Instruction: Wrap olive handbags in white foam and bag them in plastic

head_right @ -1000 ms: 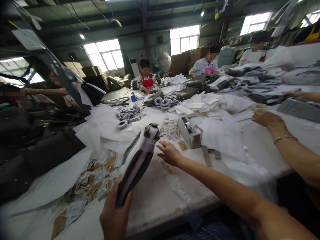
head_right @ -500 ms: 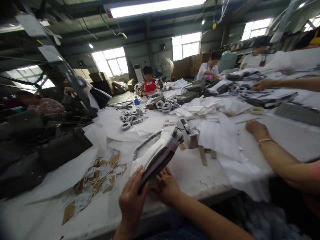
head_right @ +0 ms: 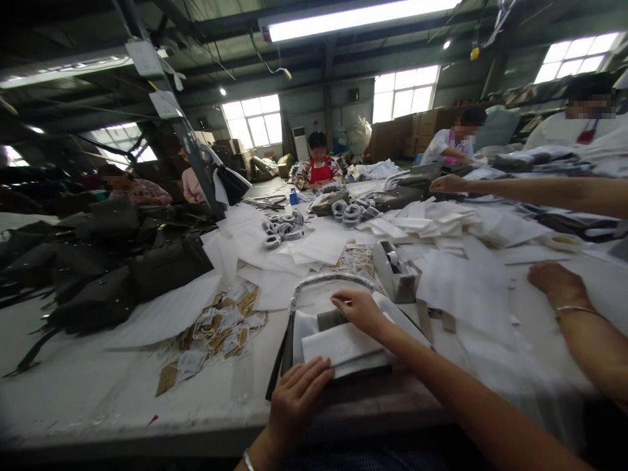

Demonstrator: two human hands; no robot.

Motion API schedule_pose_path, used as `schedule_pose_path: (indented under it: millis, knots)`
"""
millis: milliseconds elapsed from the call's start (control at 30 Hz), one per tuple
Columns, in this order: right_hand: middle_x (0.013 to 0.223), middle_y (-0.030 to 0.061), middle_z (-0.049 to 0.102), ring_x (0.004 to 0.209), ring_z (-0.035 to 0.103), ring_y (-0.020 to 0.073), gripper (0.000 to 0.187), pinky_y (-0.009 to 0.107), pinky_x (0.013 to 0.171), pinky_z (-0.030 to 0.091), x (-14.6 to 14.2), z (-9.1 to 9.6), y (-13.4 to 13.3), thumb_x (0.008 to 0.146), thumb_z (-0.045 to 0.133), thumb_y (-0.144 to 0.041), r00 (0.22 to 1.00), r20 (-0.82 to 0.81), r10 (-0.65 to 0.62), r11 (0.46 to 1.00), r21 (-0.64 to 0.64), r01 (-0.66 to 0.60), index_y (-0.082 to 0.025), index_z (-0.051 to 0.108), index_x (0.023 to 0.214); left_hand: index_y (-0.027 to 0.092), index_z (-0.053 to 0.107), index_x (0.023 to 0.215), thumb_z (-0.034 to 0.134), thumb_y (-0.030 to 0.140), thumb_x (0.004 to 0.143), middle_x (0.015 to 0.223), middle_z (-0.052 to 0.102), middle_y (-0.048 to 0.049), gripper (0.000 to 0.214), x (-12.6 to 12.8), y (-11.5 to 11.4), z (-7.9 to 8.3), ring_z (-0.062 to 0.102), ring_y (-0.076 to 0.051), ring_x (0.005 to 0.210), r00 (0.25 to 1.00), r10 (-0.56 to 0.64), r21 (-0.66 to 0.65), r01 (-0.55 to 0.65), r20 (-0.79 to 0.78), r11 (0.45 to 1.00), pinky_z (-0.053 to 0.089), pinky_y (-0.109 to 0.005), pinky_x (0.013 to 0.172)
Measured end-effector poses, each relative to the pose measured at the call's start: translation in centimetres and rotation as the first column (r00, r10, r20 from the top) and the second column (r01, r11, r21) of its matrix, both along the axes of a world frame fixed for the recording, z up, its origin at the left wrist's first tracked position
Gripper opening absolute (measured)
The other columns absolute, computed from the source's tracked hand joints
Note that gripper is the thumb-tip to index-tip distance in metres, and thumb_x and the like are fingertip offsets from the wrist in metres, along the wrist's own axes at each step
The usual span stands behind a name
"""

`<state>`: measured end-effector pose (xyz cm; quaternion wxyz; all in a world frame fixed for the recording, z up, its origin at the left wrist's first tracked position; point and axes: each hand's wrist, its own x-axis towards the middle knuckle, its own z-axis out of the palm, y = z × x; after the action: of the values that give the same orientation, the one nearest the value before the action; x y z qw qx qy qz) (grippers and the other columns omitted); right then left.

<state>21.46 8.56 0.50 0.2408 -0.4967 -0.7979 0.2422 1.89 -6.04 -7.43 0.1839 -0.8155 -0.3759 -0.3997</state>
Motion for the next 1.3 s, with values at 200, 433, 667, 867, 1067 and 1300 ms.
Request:
schedule_pose_path:
  millis: [200, 433, 667, 867, 1067, 1300]
  knots:
    - [0.109, 0.0087, 0.069, 0.099, 0.066, 0.0227, 0.028, 0.045, 0.091, 0.053, -4.5, -3.0, 9.4, 0.093, 0.066, -0.038, 0.948, 0.286, -0.139, 0.966, -0.171, 0.193, -0.014, 0.067, 0.106, 0.024, 0.071, 0.11, 0.05, 0.017, 0.1, 0.115, 0.075, 0.0021, 0.024, 0.1, -0.2, -0.6, 0.068, -0.011, 0.111, 0.999, -0.038, 0.08, 0.035, 0.034, 0.996, 0.049, -0.024, 0.099]
    - [0.115, 0.0075, 0.065, 0.096, 0.065, 0.0203, 0.027, 0.039, 0.082, 0.057, -6.7, -4.4, 11.9, 0.097, 0.061, -0.036, 0.921, 0.367, -0.133, 0.907, -0.33, 0.263, -0.016, 0.063, 0.115, 0.024, 0.072, 0.11, 0.051, 0.02, 0.1, 0.116, 0.074, 0.0029, 0.023, 0.2, 0.3, -1.2, 0.067, -0.01, 0.112, 0.997, -0.048, 0.125, 0.039, 0.066, 0.991, 0.043, -0.023, 0.106]
    - [0.124, 0.0095, 0.061, 0.11, 0.061, 0.025, 0.031, 0.048, 0.094, 0.052, -5.7, -5.4, 11.1, 0.095, 0.063, -0.036, 0.923, 0.339, -0.182, 0.927, -0.255, 0.276, -0.016, 0.062, 0.118, 0.025, 0.071, 0.112, 0.049, 0.019, 0.101, 0.119, 0.073, 0.0038, 0.025, 0.0, 0.0, -0.8, 0.066, -0.009, 0.114, 0.999, -0.029, 0.08, 0.027, 0.021, 0.996, 0.042, -0.023, 0.108]
    - [0.118, 0.0077, 0.064, 0.103, 0.063, 0.0228, 0.026, 0.043, 0.089, 0.055, -6.4, -5.6, 10.7, 0.095, 0.064, -0.034, 0.959, 0.201, -0.199, 0.895, -0.361, 0.261, -0.016, 0.064, 0.113, 0.025, 0.07, 0.113, 0.049, 0.019, 0.101, 0.119, 0.073, 0.0033, 0.026, 0.0, -0.2, -0.4, 0.066, -0.009, 0.114, 1.0, -0.017, 0.062, 0.016, 0.009, 0.998, 0.043, -0.023, 0.107]
    - [0.099, 0.0046, 0.067, 0.082, 0.066, 0.016, 0.023, 0.033, 0.072, 0.058, -5.9, -4.3, 10.3, 0.098, 0.061, -0.035, 0.965, -0.156, -0.211, 0.827, -0.555, 0.091, -0.013, 0.064, 0.107, 0.025, 0.071, 0.111, 0.052, 0.018, 0.1, 0.118, 0.074, 0.0039, 0.023, 0.3, -0.3, -0.6, 0.066, -0.009, 0.114, 0.998, -0.016, 0.059, 0.012, 0.063, 0.998, 0.043, -0.024, 0.107]
    - [0.092, 0.007, 0.075, 0.085, 0.072, 0.0176, 0.028, 0.03, 0.08, 0.059, -6.8, -1.9, 9.2, 0.077, 0.083, -0.032, 0.8, -0.548, -0.243, 0.819, -0.558, -0.134, -0.016, 0.066, 0.092, 0.025, 0.069, 0.116, 0.048, 0.018, 0.101, 0.123, 0.071, 0.0052, 0.026, 1.5, -0.2, 0.1, 0.065, -0.01, 0.115, 0.999, -0.037, 0.013, 0.037, 0.014, 0.999, 0.048, -0.024, 0.101]
